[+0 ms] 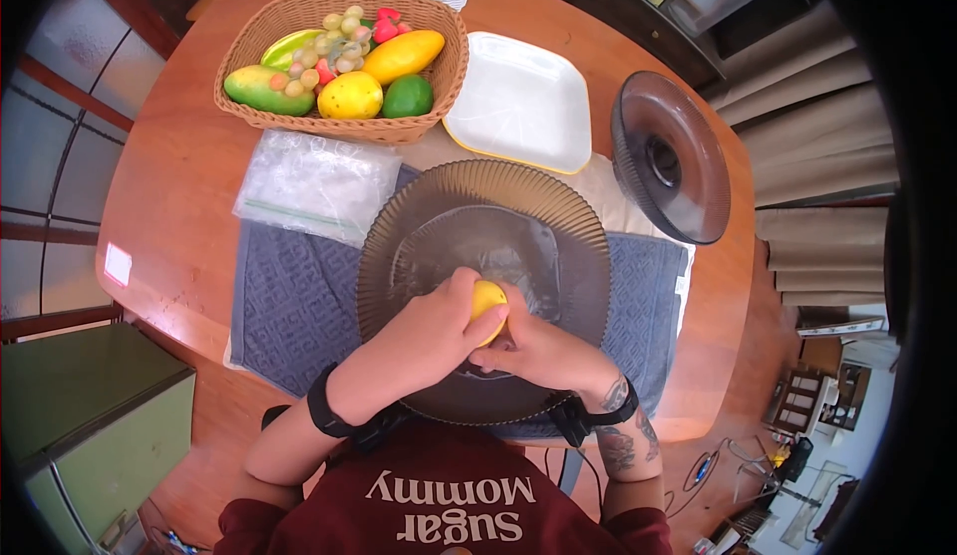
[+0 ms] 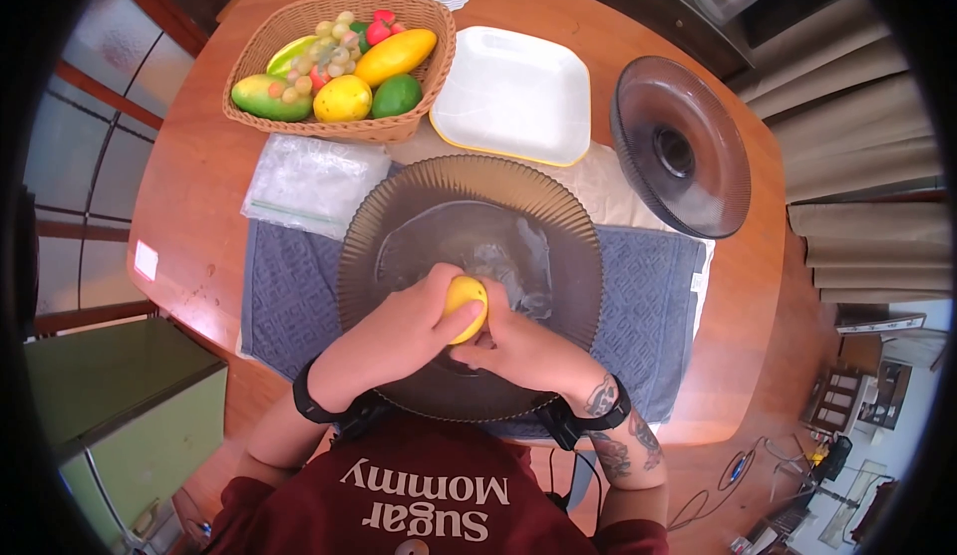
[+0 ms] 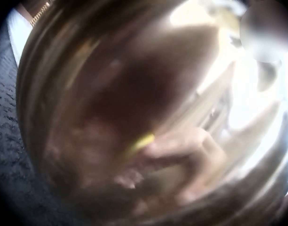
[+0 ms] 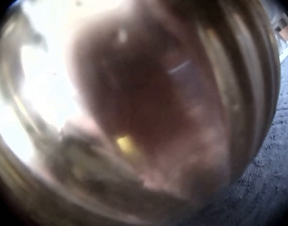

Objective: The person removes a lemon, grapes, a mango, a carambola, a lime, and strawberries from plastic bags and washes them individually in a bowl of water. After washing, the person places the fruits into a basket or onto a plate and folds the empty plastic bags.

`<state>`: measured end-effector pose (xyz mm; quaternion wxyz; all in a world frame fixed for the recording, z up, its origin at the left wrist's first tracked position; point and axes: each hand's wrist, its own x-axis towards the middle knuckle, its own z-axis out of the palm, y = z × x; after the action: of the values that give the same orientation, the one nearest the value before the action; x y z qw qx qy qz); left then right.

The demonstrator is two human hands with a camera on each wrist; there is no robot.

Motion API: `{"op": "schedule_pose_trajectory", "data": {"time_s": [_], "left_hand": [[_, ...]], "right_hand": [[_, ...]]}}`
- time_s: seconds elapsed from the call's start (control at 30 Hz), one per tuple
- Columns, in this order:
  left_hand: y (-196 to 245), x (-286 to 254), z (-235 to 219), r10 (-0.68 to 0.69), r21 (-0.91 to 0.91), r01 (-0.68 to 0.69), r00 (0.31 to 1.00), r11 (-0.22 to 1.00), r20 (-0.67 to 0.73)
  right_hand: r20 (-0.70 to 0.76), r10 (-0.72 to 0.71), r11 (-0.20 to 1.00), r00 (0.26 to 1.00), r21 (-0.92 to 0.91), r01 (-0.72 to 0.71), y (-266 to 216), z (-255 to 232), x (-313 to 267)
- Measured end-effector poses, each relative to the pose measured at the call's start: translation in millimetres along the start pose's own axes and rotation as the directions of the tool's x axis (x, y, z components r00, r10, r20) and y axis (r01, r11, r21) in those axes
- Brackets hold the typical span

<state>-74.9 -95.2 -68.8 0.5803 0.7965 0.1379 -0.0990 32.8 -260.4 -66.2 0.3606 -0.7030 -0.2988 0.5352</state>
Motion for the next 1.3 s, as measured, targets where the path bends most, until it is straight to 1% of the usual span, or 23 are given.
{"op": "schedule_pose_trajectory", "data": {"time_s": [0.03,0.07,0.13,0.17,0.23,0.27,0.33,0.37,0.43,0.47,0.53,0.6,0.63,0.7,0.73,0.83,0.9,1.0,1.07,1.13,1.2,1.23,1.3], "left_hand": [[0,-1,-1,0.0,0.0,0.0,1.0,1.0,0.002],[1,-2,-3,-0.029,0.001,0.029,0.999,1.0,-0.03],[0,-3,-2,-0.057,0.002,0.057,0.997,0.998,-0.058],[-3,-3,0,-0.024,0.088,0.034,0.993,0.996,-0.118],[-8,-2,3,0.014,0.174,0.017,0.984,0.985,-0.175],[-11,-2,2,0.082,0.227,-0.046,0.985,0.973,-0.154],[-13,-2,1,0.151,0.276,-0.111,0.981,0.955,-0.126],[-12,-2,0,0.165,0.272,-0.127,0.979,0.954,-0.123],[-14,-1,0,0.177,0.268,-0.139,0.977,0.953,-0.121],[-16,1,2,0.22,0.249,-0.177,0.962,0.952,-0.159],[-14,3,1,0.264,0.235,-0.216,0.944,0.948,-0.196],[-1,6,-8,0.124,0.042,-0.117,0.965,0.992,-0.231],[4,5,-11,0.128,0.046,-0.12,0.966,0.992,-0.225],[13,2,-15,0.038,-0.25,-0.1,0.97,0.963,-0.24],[15,1,-16,0.039,-0.248,-0.099,0.971,0.964,-0.234],[22,-4,-21,0.107,-0.309,-0.172,0.97,0.935,-0.217],[32,-11,-29,0.129,-0.392,-0.149,0.989,0.908,-0.077],[38,-23,-45,0.082,-0.292,-0.068,0.996,0.954,0.036],[34,-24,-58,0.146,-0.233,-0.138,0.989,0.963,0.018],[29,-26,-66,0.208,-0.173,-0.205,0.978,0.963,0.004],[21,-28,-68,0.174,-0.101,-0.202,0.957,0.974,-0.233],[15,-28,-70,0.221,-0.042,-0.242,0.935,0.969,-0.276],[8,-29,-72,0.231,-0.069,-0.261,0.927,0.963,-0.296]], "right_hand": [[0.111,0.007,0.986,0.994,0.165,-0.025,1,-1,0],[0.11,0.007,0.986,0.994,0.168,-0.026,-1,-4,1],[0.046,0.151,0.976,0.988,0.149,-0.156,-7,-10,3],[0.045,0.151,0.976,0.987,0.151,-0.156,0,-8,4],[-0.289,-0.065,0.995,0.955,-0.09,0.04,16,-4,8],[-0.29,-0.064,0.995,0.955,-0.09,0.04,15,-2,9],[-0.158,-0.354,0.91,0.922,-0.285,0.301,9,2,10],[-0.159,-0.354,0.91,0.922,-0.285,0.3,5,1,8],[-0.127,-0.181,0.976,0.975,-0.147,0.162,-5,0,4],[-0.127,-0.182,0.976,0.975,-0.145,0.164,-5,-1,4],[-0.155,-0.078,0.994,0.985,0.063,0.089,-6,-4,6],[-0.203,-0.089,0.984,0.975,0.135,0.118,-9,-6,5],[-0.246,-0.094,0.968,0.965,0.203,0.146,-11,-7,4],[-0.324,-0.125,0.927,0.938,0.299,0.226,-18,-7,2],[-0.397,-0.147,0.872,0.906,0.381,0.308,-20,-7,2],[-0.398,-0.165,0.869,0.903,0.375,0.324,-27,-9,-2],[-0.395,-0.166,0.851,0.904,0.405,0.333,-34,-8,-7],[-0.371,-0.13,0.831,0.919,0.466,0.305,-42,-10,-15],[-0.383,-0.2,0.854,0.902,0.383,0.352,-47,-18,-25],[-0.459,-0.177,0.87,0.87,0.341,0.357,-57,-24,-36],[-0.604,-0.183,0.918,0.776,0.177,0.354,-62,-29,-46],[-0.654,-0.242,0.897,0.716,0.131,0.423,-64,-31,-47],[-0.658,-0.28,0.916,0.699,0.035,0.399,-59,-36,-46]]}}
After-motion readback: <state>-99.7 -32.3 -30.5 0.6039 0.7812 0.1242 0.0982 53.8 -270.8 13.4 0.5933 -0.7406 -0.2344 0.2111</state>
